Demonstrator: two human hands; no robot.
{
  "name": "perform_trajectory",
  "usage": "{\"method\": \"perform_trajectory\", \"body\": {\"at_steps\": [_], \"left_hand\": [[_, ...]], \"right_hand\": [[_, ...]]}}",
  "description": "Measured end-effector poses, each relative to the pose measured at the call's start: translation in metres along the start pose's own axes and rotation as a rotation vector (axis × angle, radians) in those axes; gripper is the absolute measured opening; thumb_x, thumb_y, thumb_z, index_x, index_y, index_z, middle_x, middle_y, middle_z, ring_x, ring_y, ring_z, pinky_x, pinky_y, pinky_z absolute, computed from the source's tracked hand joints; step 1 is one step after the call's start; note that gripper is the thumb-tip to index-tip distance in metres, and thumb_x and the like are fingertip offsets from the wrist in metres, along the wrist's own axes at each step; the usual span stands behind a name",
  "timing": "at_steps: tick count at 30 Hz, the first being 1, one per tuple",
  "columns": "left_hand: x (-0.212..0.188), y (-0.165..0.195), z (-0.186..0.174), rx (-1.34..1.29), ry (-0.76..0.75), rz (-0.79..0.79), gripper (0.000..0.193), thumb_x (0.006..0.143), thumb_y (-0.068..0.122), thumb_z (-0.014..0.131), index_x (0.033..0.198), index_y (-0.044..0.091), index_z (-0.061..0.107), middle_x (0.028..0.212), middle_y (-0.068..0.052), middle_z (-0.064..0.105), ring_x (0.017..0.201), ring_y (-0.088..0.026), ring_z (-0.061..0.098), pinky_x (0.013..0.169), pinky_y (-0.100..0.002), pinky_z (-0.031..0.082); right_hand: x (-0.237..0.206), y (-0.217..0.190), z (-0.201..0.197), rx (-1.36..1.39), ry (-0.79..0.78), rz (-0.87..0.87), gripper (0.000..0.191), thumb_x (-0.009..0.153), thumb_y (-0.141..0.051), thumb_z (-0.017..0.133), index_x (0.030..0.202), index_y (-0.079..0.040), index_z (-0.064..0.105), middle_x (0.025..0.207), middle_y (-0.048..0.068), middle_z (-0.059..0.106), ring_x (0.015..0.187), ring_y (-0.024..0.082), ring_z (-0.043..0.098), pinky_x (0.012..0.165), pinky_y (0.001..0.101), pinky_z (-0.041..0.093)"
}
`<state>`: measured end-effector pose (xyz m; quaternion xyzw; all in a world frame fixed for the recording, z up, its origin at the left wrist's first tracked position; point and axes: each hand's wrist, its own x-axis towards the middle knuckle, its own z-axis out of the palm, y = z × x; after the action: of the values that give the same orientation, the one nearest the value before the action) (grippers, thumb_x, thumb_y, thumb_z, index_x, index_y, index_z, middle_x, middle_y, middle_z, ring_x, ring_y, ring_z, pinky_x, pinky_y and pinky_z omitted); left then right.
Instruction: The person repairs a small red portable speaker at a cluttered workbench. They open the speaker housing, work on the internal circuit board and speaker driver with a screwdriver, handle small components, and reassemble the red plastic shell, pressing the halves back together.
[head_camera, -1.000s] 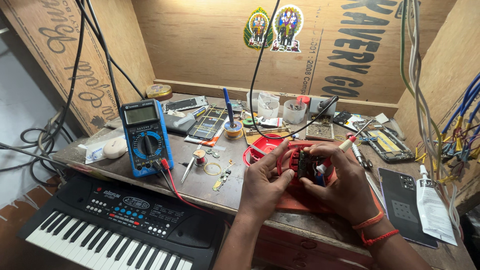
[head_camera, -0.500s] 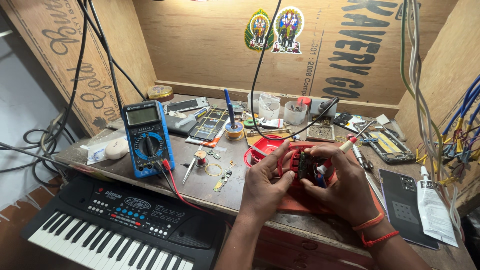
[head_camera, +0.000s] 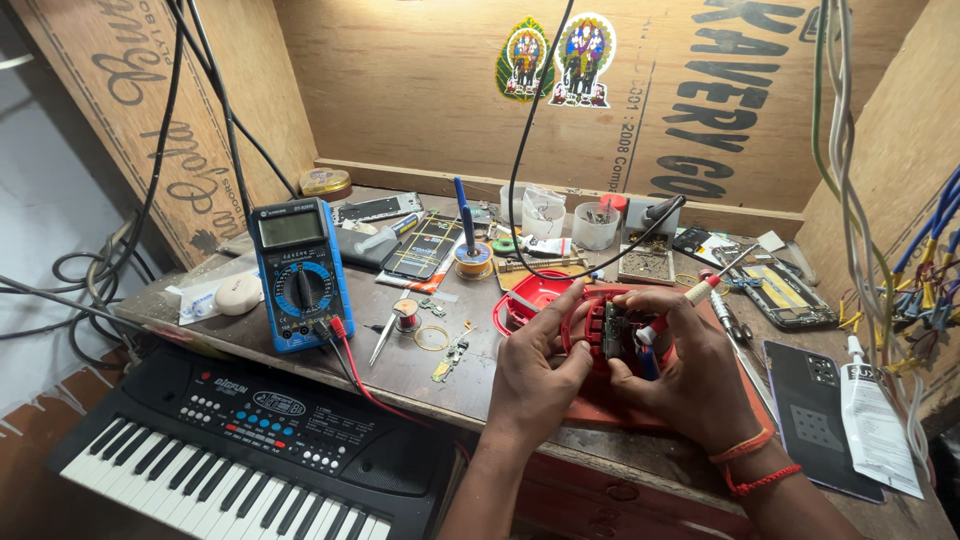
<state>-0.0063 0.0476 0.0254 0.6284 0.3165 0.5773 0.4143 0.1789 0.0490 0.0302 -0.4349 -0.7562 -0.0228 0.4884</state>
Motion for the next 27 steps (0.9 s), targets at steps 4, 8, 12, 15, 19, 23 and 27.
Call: {"method": "perform_trajectory", "body": {"at_steps": [4, 8, 12, 15, 19, 23, 27], "left_hand": [[-0.001, 0.002, 0.000, 0.062, 0.027, 0.014, 0.064, 0.088, -0.001, 0.058, 0.151, 0.005, 0.051, 0.123, -0.009, 0.076, 0.090, -0.005, 0.072, 0.078, -0.022, 0.061], [-0.002, 0.005, 0.001, 0.031, 0.022, 0.002, 0.065, 0.087, 0.003, 0.062, 0.151, 0.006, 0.051, 0.110, -0.009, 0.078, 0.086, -0.006, 0.073, 0.076, -0.023, 0.062], [-0.003, 0.007, 0.001, 0.054, 0.028, -0.021, 0.065, 0.086, 0.005, 0.064, 0.149, 0.007, 0.052, 0.105, -0.008, 0.077, 0.082, -0.008, 0.074, 0.073, -0.025, 0.063], [-0.003, 0.008, 0.001, 0.041, 0.027, -0.006, 0.064, 0.085, 0.006, 0.066, 0.148, 0.007, 0.052, 0.107, -0.009, 0.078, 0.085, -0.009, 0.075, 0.076, -0.026, 0.064], [-0.003, 0.009, 0.001, 0.085, 0.037, 0.000, 0.062, 0.084, 0.006, 0.066, 0.145, 0.007, 0.054, 0.108, -0.010, 0.078, 0.087, -0.011, 0.077, 0.077, -0.026, 0.065], [-0.004, 0.011, 0.002, 0.096, 0.043, -0.004, 0.060, 0.084, 0.007, 0.067, 0.143, 0.007, 0.056, 0.104, -0.011, 0.079, 0.087, -0.011, 0.078, 0.078, -0.026, 0.066], [-0.003, 0.012, 0.002, 0.144, 0.041, -0.037, 0.062, 0.083, 0.008, 0.068, 0.143, 0.008, 0.056, 0.098, -0.010, 0.079, 0.080, -0.011, 0.077, 0.073, -0.026, 0.065]], "right_hand": [[0.001, -0.003, -0.001, -0.008, 0.001, -0.032, 0.067, 0.060, -0.012, 0.086, 0.121, -0.008, 0.057, 0.111, 0.010, 0.072, 0.088, 0.020, 0.072, 0.078, 0.0341, 0.058], [0.002, -0.006, -0.002, 0.034, 0.010, -0.097, 0.066, 0.063, -0.009, 0.084, 0.123, -0.008, 0.056, 0.115, 0.010, 0.072, 0.096, 0.020, 0.070, 0.086, 0.0347, 0.057], [0.003, -0.010, -0.004, 0.023, 0.018, -0.094, 0.068, 0.060, -0.008, 0.084, 0.122, -0.008, 0.057, 0.116, 0.012, 0.069, 0.098, 0.022, 0.067, 0.086, 0.0359, 0.055], [0.003, -0.013, -0.006, 0.074, -0.007, -0.053, 0.066, 0.063, -0.010, 0.085, 0.122, -0.008, 0.057, 0.117, 0.010, 0.069, 0.099, 0.022, 0.067, 0.087, 0.0359, 0.055], [0.003, -0.015, -0.008, 0.115, -0.019, -0.098, 0.065, 0.066, -0.009, 0.084, 0.124, -0.008, 0.057, 0.121, 0.010, 0.068, 0.113, 0.022, 0.069, 0.098, 0.0364, 0.056], [0.004, -0.016, -0.007, 0.110, -0.022, -0.077, 0.065, 0.065, -0.009, 0.084, 0.124, -0.008, 0.056, 0.120, 0.010, 0.068, 0.114, 0.022, 0.068, 0.099, 0.0354, 0.055], [0.003, -0.015, -0.006, 0.148, -0.016, -0.088, 0.065, 0.066, -0.008, 0.084, 0.125, -0.007, 0.055, 0.120, 0.009, 0.069, 0.116, 0.021, 0.069, 0.100, 0.0350, 0.055]]}}
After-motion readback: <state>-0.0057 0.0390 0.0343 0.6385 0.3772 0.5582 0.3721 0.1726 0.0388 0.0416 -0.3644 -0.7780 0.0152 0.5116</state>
